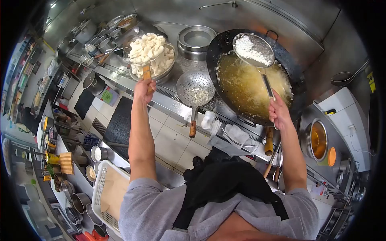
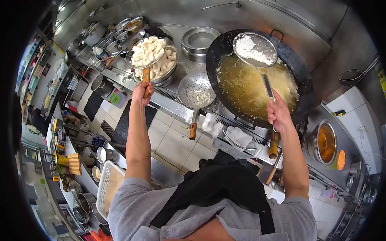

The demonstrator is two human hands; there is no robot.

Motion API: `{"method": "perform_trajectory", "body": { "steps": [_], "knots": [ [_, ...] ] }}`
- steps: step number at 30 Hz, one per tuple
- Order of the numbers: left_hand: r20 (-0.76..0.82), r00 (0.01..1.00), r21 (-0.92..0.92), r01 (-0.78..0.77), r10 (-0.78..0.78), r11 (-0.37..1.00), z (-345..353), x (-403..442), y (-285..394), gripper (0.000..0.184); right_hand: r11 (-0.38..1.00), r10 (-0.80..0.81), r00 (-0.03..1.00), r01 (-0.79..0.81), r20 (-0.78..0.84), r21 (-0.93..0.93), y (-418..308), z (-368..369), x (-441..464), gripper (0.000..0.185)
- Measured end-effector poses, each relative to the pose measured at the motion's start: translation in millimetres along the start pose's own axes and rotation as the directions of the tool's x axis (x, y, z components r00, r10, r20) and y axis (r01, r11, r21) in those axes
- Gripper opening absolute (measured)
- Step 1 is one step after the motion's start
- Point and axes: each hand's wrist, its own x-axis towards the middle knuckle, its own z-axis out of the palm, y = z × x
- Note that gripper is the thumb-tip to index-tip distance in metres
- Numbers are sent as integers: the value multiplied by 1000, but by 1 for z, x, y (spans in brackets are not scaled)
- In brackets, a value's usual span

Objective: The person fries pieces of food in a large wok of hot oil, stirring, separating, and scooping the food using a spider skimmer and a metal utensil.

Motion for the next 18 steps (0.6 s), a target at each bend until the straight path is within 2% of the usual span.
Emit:
{"method": "perform_trajectory", "body": {
  "steps": [5,10,18],
  "knots": [
    [43,999,-46,5,-3,999,4,14,-2,13,1000,5,992,-4,-126,12,-4,14,-14,43],
    [74,997,-37,13,-11,999,12,15,-4,13,998,49,990,-42,-130,56,2,-4,-26,41],
    [42,999,-99,31,-27,995,29,31,13,19,991,14,991,3,-129,137,8,-37,-32,41]
  ]
}}
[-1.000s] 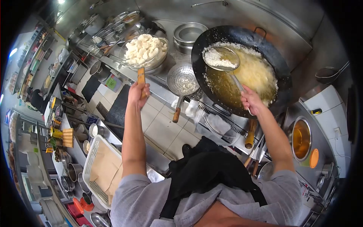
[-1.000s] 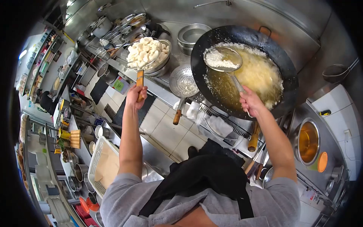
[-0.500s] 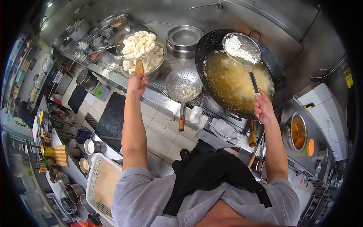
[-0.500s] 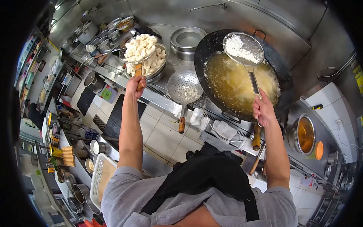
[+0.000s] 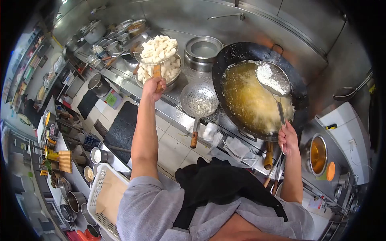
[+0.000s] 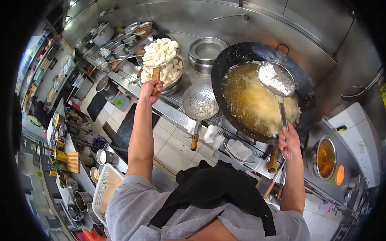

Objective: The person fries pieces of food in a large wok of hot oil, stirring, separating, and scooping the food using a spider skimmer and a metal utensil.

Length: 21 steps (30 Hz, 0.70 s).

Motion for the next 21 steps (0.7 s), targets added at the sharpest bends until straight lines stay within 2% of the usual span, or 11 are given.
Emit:
{"method": "perform_trajectory", "body": {
  "steps": [4,6,8,14,18,19,21],
  "knots": [
    [-15,999,-21,36,-36,999,-14,41,23,20,1000,-6,999,8,-49,29,9,-1,9,45],
    [-11,998,-58,65,-66,996,-31,78,44,13,998,-14,995,20,-103,53,13,13,13,47],
    [-10,998,-47,65,-66,997,-54,122,65,13,997,-33,996,39,-80,68,25,21,23,48],
    [-71,996,-37,53,-55,998,-133,234,118,9,981,-23,971,67,-237,181,38,84,34,45],
    [-118,979,-27,166,-168,986,-201,308,133,8,972,-65,954,127,-294,197,34,120,39,42],
    [-86,975,-86,195,-203,977,-214,321,136,9,973,-75,929,147,-362,176,33,133,38,43],
    [-83,979,-34,183,-185,983,-219,332,137,9,971,-100,924,171,-368,167,31,147,36,44]
  ]
}}
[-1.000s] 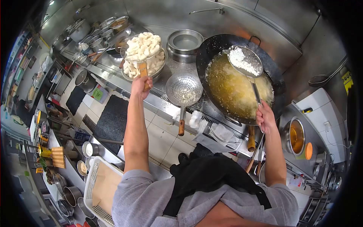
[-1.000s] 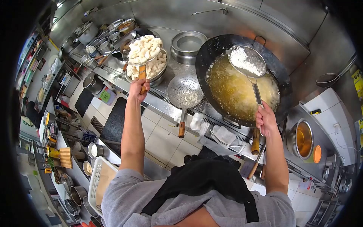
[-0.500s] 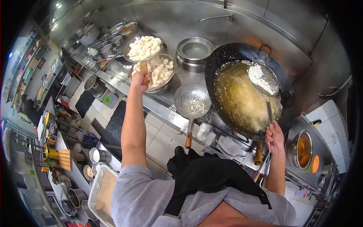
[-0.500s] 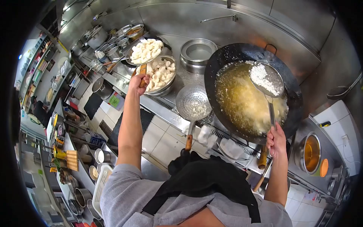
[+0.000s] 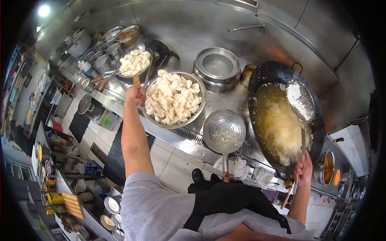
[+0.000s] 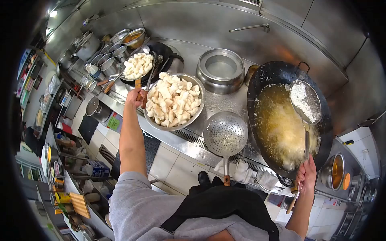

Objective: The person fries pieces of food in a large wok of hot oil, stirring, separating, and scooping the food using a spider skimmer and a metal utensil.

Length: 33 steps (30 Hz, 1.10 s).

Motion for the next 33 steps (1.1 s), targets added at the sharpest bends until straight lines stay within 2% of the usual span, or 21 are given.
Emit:
{"method": "perform_trajectory", "body": {
  "steps": [3,5,6,9,13,17,18,21,22,27,29,31,32,33],
  "knots": [
    [7,1000,72,-21,21,997,-2,17,12,8,999,-22,1000,22,-16,-30,-1,20,-5,47],
    [-92,993,242,-55,79,969,2,43,27,9,999,-41,999,41,0,-9,1,30,-4,47],
    [-154,985,240,-35,74,970,2,60,30,16,999,-39,998,39,-42,4,2,38,-5,45],
    [-171,977,276,-74,124,958,2,92,33,21,1000,-30,999,30,-29,5,9,55,-8,42],
    [-177,980,280,-44,96,959,13,105,28,20,1000,-11,1000,11,7,23,17,65,-9,40],
    [-114,992,226,-31,58,974,8,92,18,29,1000,2,1000,-1,-19,23,20,69,-8,39],
    [-36,998,231,-41,51,972,8,79,18,41,1000,1,1000,0,-9,30,21,68,-7,38],
    [0,998,263,-60,62,963,14,41,22,41,999,5,1000,-5,-19,34,20,68,-9,38],
    [6,998,273,-59,60,960,9,43,20,48,999,3,1000,-3,-24,33,20,70,-9,38],
    [-55,998,375,-15,38,927,10,26,18,52,998,24,1000,-23,-16,62,19,71,-12,40],
    [-70,996,393,-22,53,919,6,24,18,54,1000,15,1000,-15,-16,2,18,70,-16,43],
    [-48,992,472,-80,116,878,-7,35,16,56,1000,26,1000,-26,16,2,17,66,-18,48],
    [-100,947,629,-178,306,756,6,13,15,58,999,33,998,-31,59,-29,16,64,-18,50],
    [-103,908,772,-185,407,609,-9,26,19,59,997,46,994,-40,95,-65,15,61,-21,53]
  ]
}}
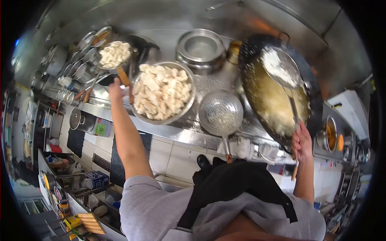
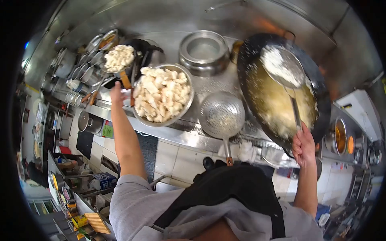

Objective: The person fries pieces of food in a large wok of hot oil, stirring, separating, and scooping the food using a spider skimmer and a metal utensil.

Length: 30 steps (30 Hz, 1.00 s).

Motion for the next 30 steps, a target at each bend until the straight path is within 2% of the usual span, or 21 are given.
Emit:
{"method": "perform_trajectory", "body": {
  "steps": [1,2,4,5,6,7,8,9,10,11,12,13,14,15,17,18,20,22,24,26,30],
  "knots": [
    [-196,973,-60,-136,122,989,12,-35,18,58,999,1,1000,0,22,-38,-1,0,-5,54],
    [-323,896,-110,-355,304,928,14,-30,6,53,997,5,999,-2,49,-74,-1,2,-8,56],
    [-367,859,-248,-461,358,852,38,-135,51,40,989,37,997,-27,66,-143,1,-6,-9,57],
    [-291,897,-291,-414,332,863,54,-196,69,29,985,62,991,-42,118,-166,-2,-9,-12,57],
    [-135,920,-259,-392,368,883,65,-231,57,23,985,70,991,-51,113,-162,-3,-13,-14,57],
    [137,936,-187,-297,324,936,80,-269,41,25,982,103,975,-68,196,-179,-4,-17,-14,57],
    [352,895,-183,-222,274,958,104,-312,22,28,977,135,950,-80,282,-197,-6,-20,-13,57],
    [576,812,-82,-59,96,995,126,-345,-3,23,977,160,930,-102,330,-186,-6,-24,-13,57],
    [708,697,216,-65,-111,974,155,-371,-51,32,967,207,910,-135,359,-215,-9,-28,-13,57],
    [685,643,468,-29,-342,883,185,-411,-83,45,961,241,893,-164,380,-224,-13,-29,-14,57],
    [648,683,586,-164,-338,793,206,-456,-110,64,953,274,874,-190,402,-237,-17,-32,-16,58],
    [615,753,554,-200,-235,808,219,-502,-130,70,931,336,860,-243,383,-272,-19,-37,-16,58],
    [570,812,527,-238,-131,816,233,-539,-146,75,931,356,799,-256,485,-261,-17,-49,-11,58],
    [548,826,529,-222,-130,819,248,-563,-159,75,920,386,754,-277,531,-277,-20,-55,-12,57],
    [350,928,347,-256,129,902,273,-594,-184,79,906,422,673,-290,607,-308,-20,-65,-14,59],
    [330,935,351,-251,132,902,283,-593,-205,79,902,430,641,-283,636,-325,-19,-71,-16,60],
    [269,948,193,-228,172,954,291,-578,-237,71,896,445,544,-275,712,-349,-21,-82,-18,54],
    [179,983,389,-103,34,915,275,-589,-186,59,875,483,491,-287,725,-389,-15,-96,-18,53],
    [145,989,377,-77,23,923,257,-586,-186,50,858,514,468,-282,719,-430,-9,-104,-19,52],
    [115,993,436,-50,-1,898,238,-591,-165,49,841,541,439,-273,718,-466,-1,-107,-21,51],
    [55,998,577,-2,-36,817,215,-594,-132,51,828,551,459,-196,697,-525,28,-108,-25,53]
  ]
}}
